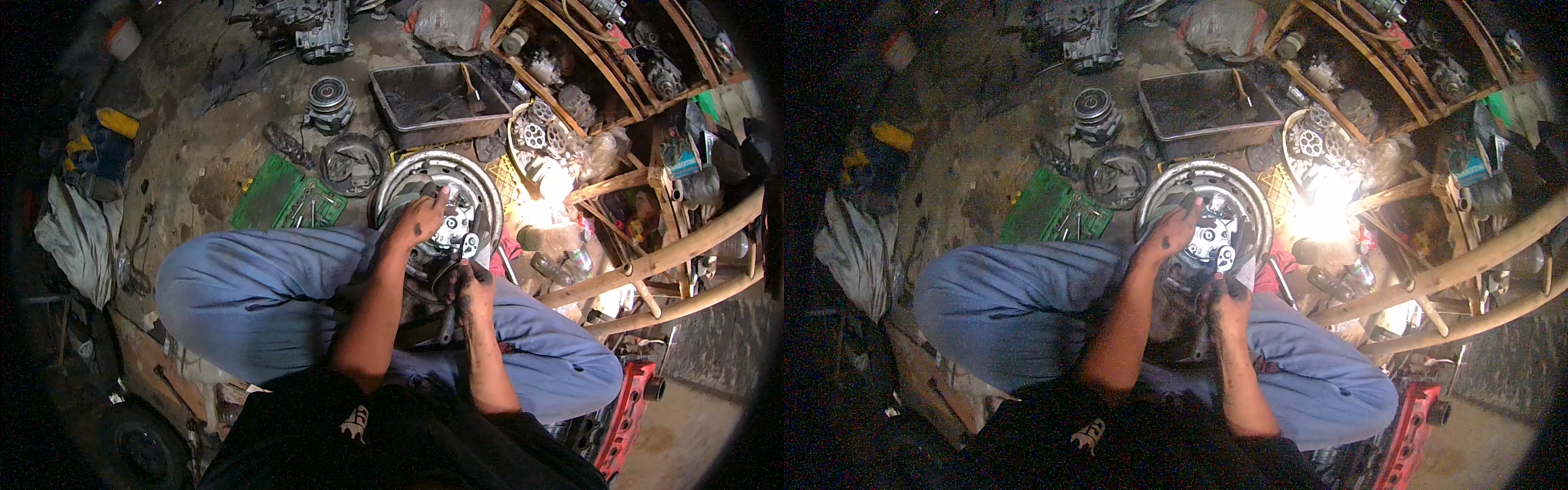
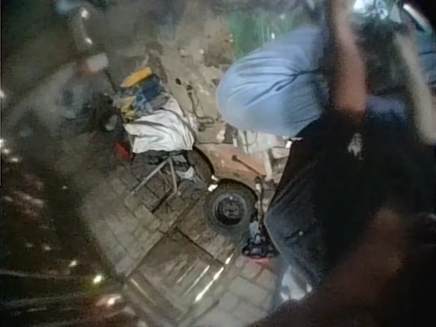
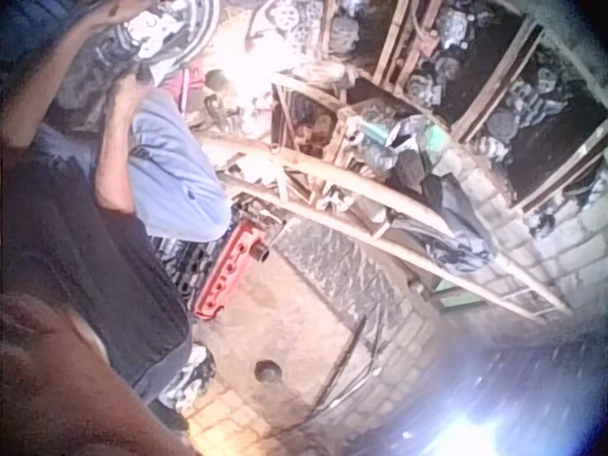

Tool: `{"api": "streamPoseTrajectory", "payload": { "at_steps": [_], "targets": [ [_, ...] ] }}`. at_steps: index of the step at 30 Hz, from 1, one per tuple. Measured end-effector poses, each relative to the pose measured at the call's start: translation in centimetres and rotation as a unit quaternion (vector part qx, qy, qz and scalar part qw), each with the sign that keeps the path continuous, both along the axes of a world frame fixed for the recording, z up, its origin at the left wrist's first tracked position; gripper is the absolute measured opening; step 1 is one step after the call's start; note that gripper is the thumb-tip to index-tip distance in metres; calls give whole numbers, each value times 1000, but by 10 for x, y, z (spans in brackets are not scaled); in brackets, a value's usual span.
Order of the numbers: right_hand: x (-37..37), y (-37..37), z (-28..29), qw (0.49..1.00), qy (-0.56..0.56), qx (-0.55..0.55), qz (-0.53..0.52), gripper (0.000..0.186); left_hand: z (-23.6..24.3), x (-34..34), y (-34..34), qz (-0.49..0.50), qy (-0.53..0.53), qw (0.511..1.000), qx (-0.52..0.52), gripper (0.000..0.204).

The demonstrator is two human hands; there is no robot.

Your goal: The person sits on the floor in a workshop and uses a ratchet wrench to tighten bolts on a wheel hub assembly resting on a metal basin. The person repeatedly rotates the hub and applies torque to the fasteners throughout the clip.

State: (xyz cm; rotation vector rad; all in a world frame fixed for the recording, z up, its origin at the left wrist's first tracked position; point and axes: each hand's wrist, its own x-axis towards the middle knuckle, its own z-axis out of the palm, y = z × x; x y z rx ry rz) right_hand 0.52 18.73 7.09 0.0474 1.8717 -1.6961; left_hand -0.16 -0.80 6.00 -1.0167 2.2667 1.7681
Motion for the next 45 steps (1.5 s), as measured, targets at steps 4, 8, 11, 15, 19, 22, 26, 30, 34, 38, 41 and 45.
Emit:
{"api": "streamPoseTrajectory", "payload": {
  "at_steps": [4, 8, 11, 15, 19, 22, 26, 30, 34, 38, 41, 45],
  "targets": [
    [3, -3, 5, 998, -44, -19, -27, 23, -22, 3, 0, 22, 40, 999, -11, 81],
    [1, 3, -13, 1000, -5, 12, -28, 25, -28, -2, -3, -1, 5, 1000, -11, 80],
    [-1, 7, -32, 999, -2, 20, -32, 25, -15, 1, -2, -1, 20, 1000, -4, 79],
    [11, -8, -26, 996, -56, -13, -68, 26, 0, 1, -5, -14, 3, 1000, 26, 76],
    [27, -34, -9, 974, -128, -107, -154, 25, -25, -1, -9, -29, 62, 994, 85, 74],
    [21, -10, -57, 992, -32, -56, -107, 27, -13, 1, -4, -20, 70, 997, 29, 72],
    [15, -1, -11, 991, -69, -44, -105, 30, 5, 5, 4, 49, 98, 994, 11, 64],
    [11, 3, -5, 998, -52, 3, -47, 32, 27, 27, 24, -6, -46, 986, 162, 56],
    [5, 2, 7, 998, -46, 28, -20, 35, 17, 34, 47, -42, 10, 998, 42, 51],
    [11, 6, -12, 996, -1, 90, -29, 35, 18, 34, 60, -34, 28, 997, 70, 44],
    [14, 1, 4, 994, -30, 89, -47, 36, 16, 34, 67, -40, 27, 998, 33, 43],
    [20, 23, 9, 981, -182, 54, 39, 34, 17, 35, 72, -1, 7, 997, 78, 43]
  ]
}}
